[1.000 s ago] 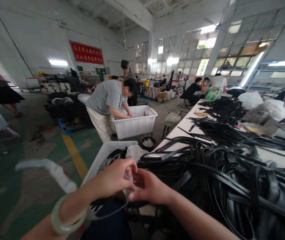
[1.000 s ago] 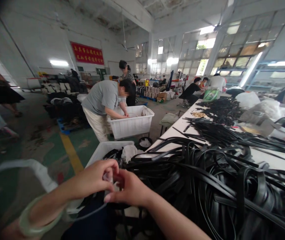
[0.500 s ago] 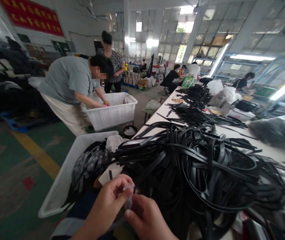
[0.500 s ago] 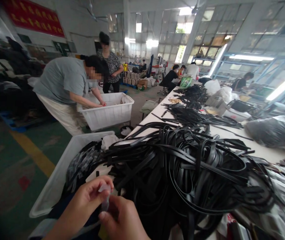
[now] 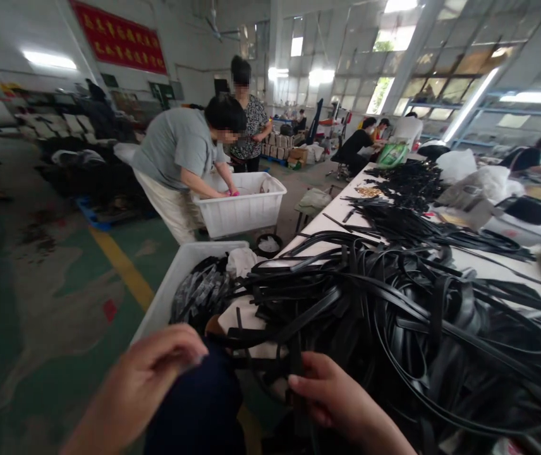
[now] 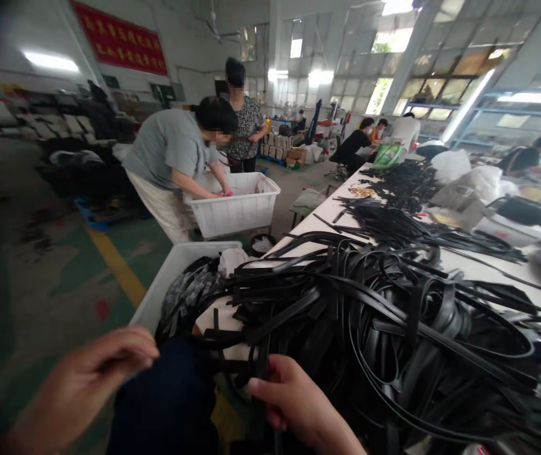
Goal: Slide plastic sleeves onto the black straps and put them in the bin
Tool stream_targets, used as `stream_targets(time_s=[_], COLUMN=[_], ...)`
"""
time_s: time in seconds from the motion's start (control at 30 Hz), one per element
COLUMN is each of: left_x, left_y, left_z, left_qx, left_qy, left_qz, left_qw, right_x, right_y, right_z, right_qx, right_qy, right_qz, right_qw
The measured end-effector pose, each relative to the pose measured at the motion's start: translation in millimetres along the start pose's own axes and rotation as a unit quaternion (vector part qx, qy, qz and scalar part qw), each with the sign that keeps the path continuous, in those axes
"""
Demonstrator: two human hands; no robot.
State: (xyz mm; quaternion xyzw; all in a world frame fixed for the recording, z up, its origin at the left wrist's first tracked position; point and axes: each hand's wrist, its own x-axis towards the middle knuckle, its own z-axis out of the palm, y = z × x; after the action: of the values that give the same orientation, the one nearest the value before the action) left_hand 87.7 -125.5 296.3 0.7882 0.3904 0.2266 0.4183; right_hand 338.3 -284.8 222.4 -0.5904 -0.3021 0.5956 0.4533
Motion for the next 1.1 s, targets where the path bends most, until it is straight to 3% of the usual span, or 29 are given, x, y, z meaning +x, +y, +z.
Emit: stream_targets(time_s=[0.03, 0.1, 0.2, 0.23, 0.3, 0.37, 0.43, 0.53, 0.8, 0.97, 1.1], left_x=[-2, -5, -7, -8, -8, -8, -9, -11, -13, -13, -14], left_y=[5, 9, 7, 7, 9, 15, 21, 26, 31, 29, 21], left_z=[7.2, 26.1, 48.4, 51.4, 50.8, 45.4, 40.0, 36.6, 40.5, 45.1, 29.9], left_qx=[-0.013, -0.057, -0.115, -0.123, -0.108, -0.058, -0.008, 0.029, 0.022, 0.031, 0.093], left_qy=[-0.052, -0.129, -0.143, -0.145, -0.143, -0.139, -0.138, -0.14, -0.164, -0.173, -0.147], left_qz=[-0.006, -0.034, -0.076, -0.081, -0.078, -0.061, -0.038, -0.022, 0.019, 0.022, -0.007], left_qw=[0.999, 0.989, 0.98, 0.978, 0.981, 0.987, 0.99, 0.989, 0.986, 0.984, 0.985], right_x=[0, -4, -19, -26, -39, -46, -45, -32, -12, -7, 8], right_y=[-1, -3, -9, -12, -18, -24, -28, -29, -27, -23, -19], right_z=[11, 29, 47, 51, 57, 63, 70, 77, 72, 78, 78], right_qx=[0.11, 0.257, 0.301, 0.285, 0.22, 0.12, 0.031, -0.021, -0.018, 0.07, 0.256], right_qy=[-0.055, -0.091, -0.069, -0.041, 0.083, 0.232, 0.296, 0.258, 0.164, 0.114, 0.06], right_qz=[0.01, -0.015, -0.104, -0.133, -0.198, -0.263, -0.305, -0.302, -0.288, -0.258, -0.176], right_qw=[0.992, 0.962, 0.946, 0.948, 0.952, 0.929, 0.905, 0.917, 0.943, 0.957, 0.949])
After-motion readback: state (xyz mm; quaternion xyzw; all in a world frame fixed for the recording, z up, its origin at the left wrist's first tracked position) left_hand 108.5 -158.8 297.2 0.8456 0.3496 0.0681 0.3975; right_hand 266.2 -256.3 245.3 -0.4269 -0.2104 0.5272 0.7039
